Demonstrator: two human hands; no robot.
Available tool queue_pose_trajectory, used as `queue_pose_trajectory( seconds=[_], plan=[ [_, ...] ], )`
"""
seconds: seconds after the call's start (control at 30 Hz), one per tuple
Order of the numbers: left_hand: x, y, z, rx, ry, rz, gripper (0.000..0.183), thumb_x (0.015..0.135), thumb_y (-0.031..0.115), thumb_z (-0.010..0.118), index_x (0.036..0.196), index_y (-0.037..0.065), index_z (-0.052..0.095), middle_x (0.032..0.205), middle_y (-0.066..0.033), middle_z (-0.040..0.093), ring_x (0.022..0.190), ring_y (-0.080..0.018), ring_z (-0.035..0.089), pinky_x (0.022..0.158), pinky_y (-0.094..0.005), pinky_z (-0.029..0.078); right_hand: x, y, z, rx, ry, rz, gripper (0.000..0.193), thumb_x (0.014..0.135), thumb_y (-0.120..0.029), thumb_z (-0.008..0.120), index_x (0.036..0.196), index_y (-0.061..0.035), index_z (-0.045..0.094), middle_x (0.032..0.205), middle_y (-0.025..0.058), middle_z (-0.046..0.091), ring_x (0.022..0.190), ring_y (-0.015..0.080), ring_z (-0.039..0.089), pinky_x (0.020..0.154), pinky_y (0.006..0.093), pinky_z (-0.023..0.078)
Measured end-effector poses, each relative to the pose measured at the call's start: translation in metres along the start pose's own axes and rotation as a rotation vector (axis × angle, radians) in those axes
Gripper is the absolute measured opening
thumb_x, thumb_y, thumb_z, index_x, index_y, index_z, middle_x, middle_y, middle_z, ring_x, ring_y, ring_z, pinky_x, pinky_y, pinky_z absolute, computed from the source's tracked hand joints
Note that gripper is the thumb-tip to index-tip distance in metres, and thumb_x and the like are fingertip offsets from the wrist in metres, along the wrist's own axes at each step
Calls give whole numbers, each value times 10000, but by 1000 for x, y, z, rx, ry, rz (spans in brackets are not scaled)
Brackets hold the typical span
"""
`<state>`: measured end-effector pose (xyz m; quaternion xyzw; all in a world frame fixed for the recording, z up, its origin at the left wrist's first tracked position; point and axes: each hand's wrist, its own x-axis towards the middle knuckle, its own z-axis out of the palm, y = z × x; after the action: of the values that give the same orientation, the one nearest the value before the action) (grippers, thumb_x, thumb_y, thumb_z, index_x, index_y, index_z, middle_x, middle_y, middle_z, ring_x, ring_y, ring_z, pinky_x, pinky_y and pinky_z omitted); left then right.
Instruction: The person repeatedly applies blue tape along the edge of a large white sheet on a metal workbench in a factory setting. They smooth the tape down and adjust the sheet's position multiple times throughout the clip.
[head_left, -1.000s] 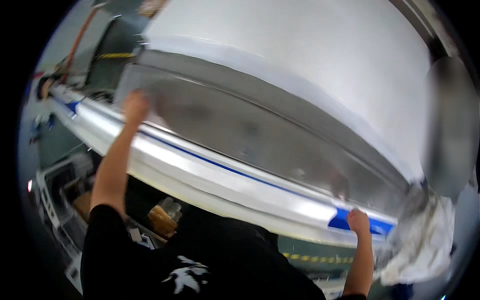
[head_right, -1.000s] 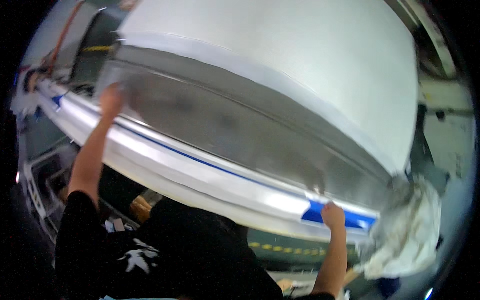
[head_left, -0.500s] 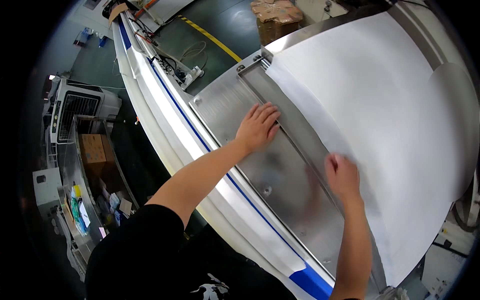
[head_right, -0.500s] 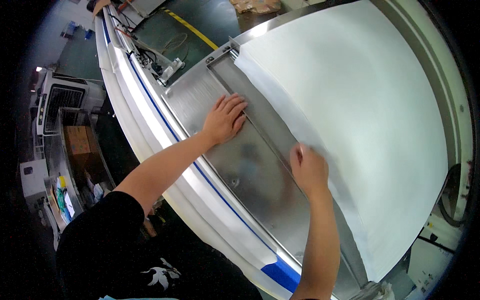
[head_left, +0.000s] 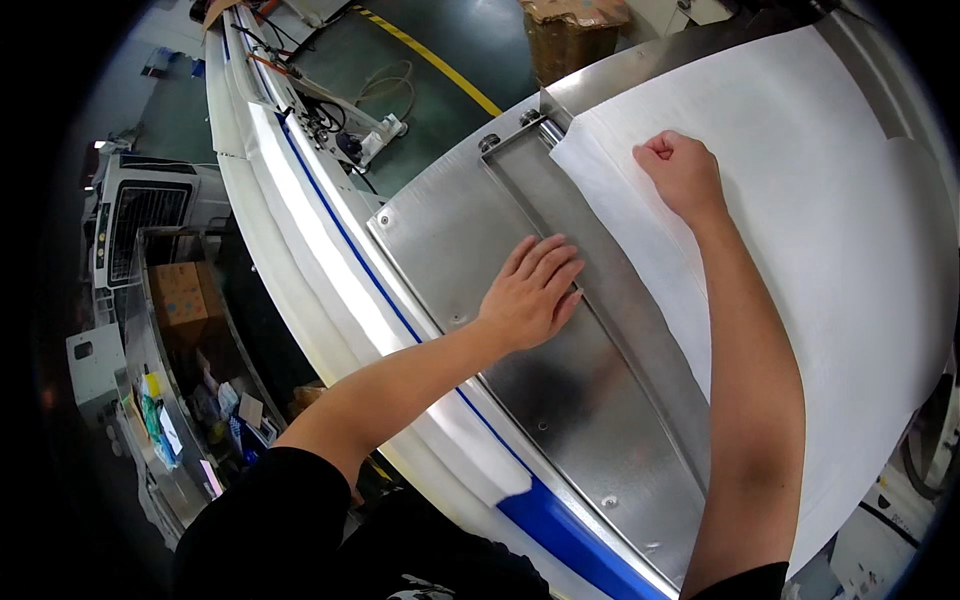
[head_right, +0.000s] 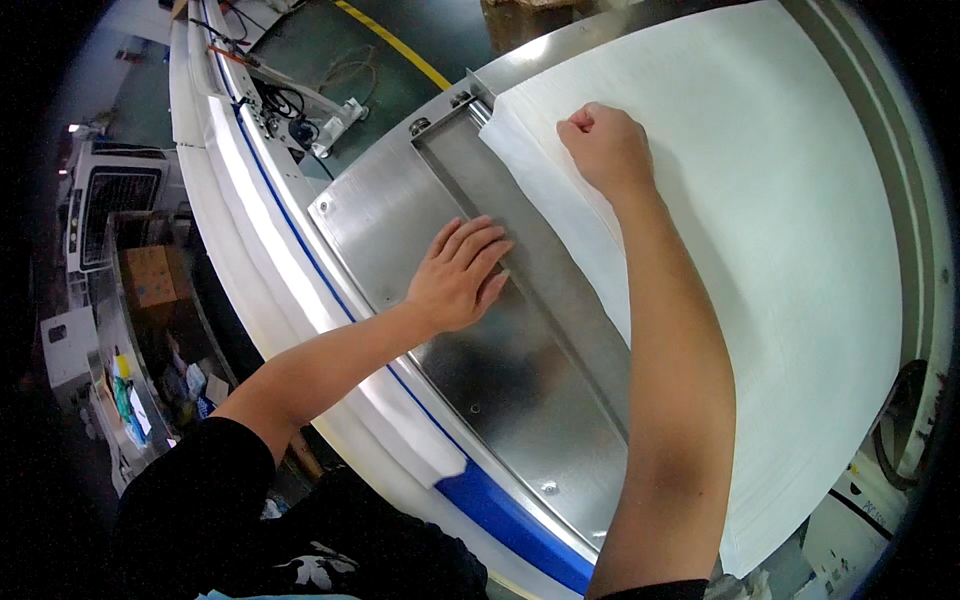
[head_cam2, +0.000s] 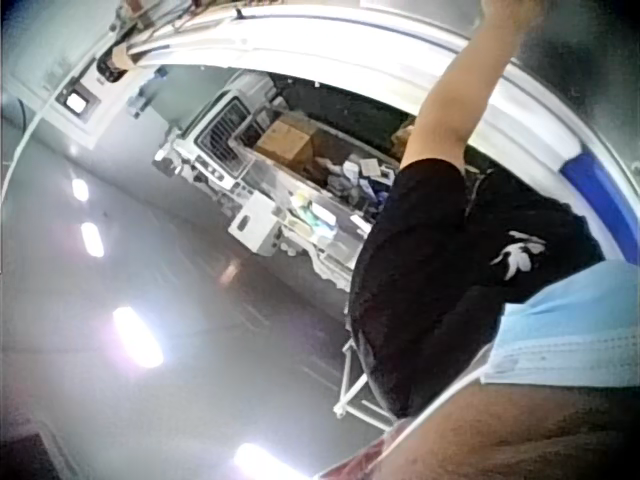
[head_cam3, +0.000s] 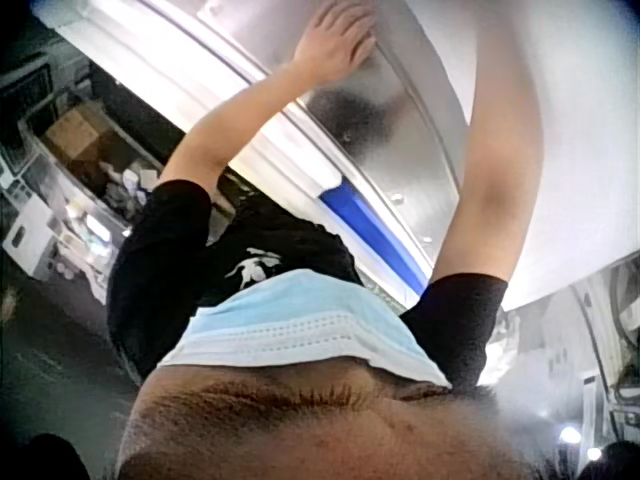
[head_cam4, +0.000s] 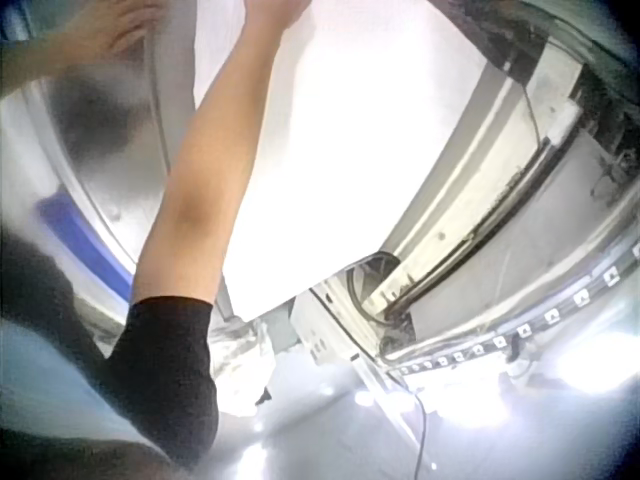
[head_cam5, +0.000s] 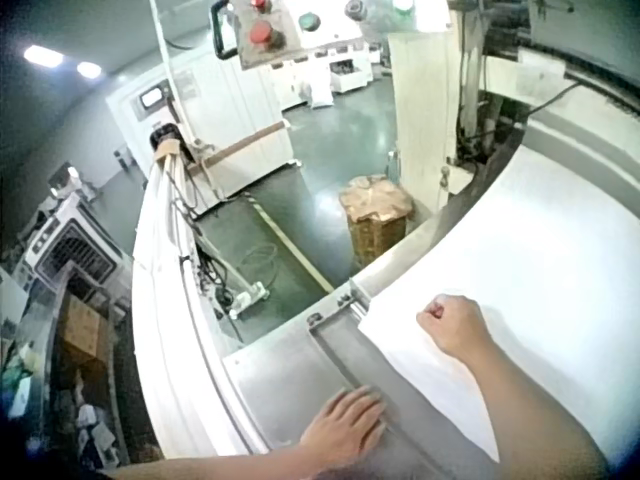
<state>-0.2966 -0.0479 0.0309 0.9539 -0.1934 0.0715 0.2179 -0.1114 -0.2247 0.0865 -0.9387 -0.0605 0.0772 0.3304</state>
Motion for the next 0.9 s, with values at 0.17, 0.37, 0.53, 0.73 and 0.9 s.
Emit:
queue_pose_trajectory(
  seconds=[0.17, 0.37, 0.53, 0.73, 0.9],
  plan=[
    [4, 0, -1, -34, 11, 6, 391, 858, 217, 580, 1219, 89, 502, 1262, -87, 495, 1252, -269, 415, 1083, -455, 276, -2, 2, 2, -18, 62, 11, 213, 809, -288, 619, 858, -88, 673, 815, 91, 687, 773, 276, 651, 703, 373, 507],
    [60, -27, -11, -21, 204, -45, 435, 826, 145, 575, 1248, 88, 485, 1274, -93, 497, 1237, -276, 436, 1065, -452, 286, -9, 4, 6, -112, 138, -15, 201, 808, -308, 631, 853, -115, 662, 765, 57, 684, 709, 264, 651, 642, 378, 499],
    [119, -52, -15, 99, 322, 104, 474, 816, 131, 569, 1279, 101, 473, 1315, -83, 487, 1262, -255, 425, 1081, -446, 265, -6, 9, 7, -116, 171, -25, 194, 806, -313, 634, 833, -124, 668, 751, 56, 682, 692, 265, 649, 633, 378, 500],
    [129, -62, -6, 154, 279, 192, 458, 822, 133, 553, 1275, 111, 488, 1335, -58, 485, 1285, -221, 415, 1091, -426, 259, -5, 10, 8, -125, 198, -30, 191, 804, -318, 637, 825, -132, 673, 749, 57, 680, 698, 269, 650, 645, 375, 506],
    [127, -63, -3, 162, 298, 191, 424, 828, 136, 541, 1250, 115, 505, 1321, -53, 499, 1276, -212, 427, 1076, -414, 281, -5, 11, 8, -141, 186, -9, 203, 807, -332, 638, 838, -136, 677, 756, 55, 681, 708, 269, 651, 655, 373, 509]
  ],
)
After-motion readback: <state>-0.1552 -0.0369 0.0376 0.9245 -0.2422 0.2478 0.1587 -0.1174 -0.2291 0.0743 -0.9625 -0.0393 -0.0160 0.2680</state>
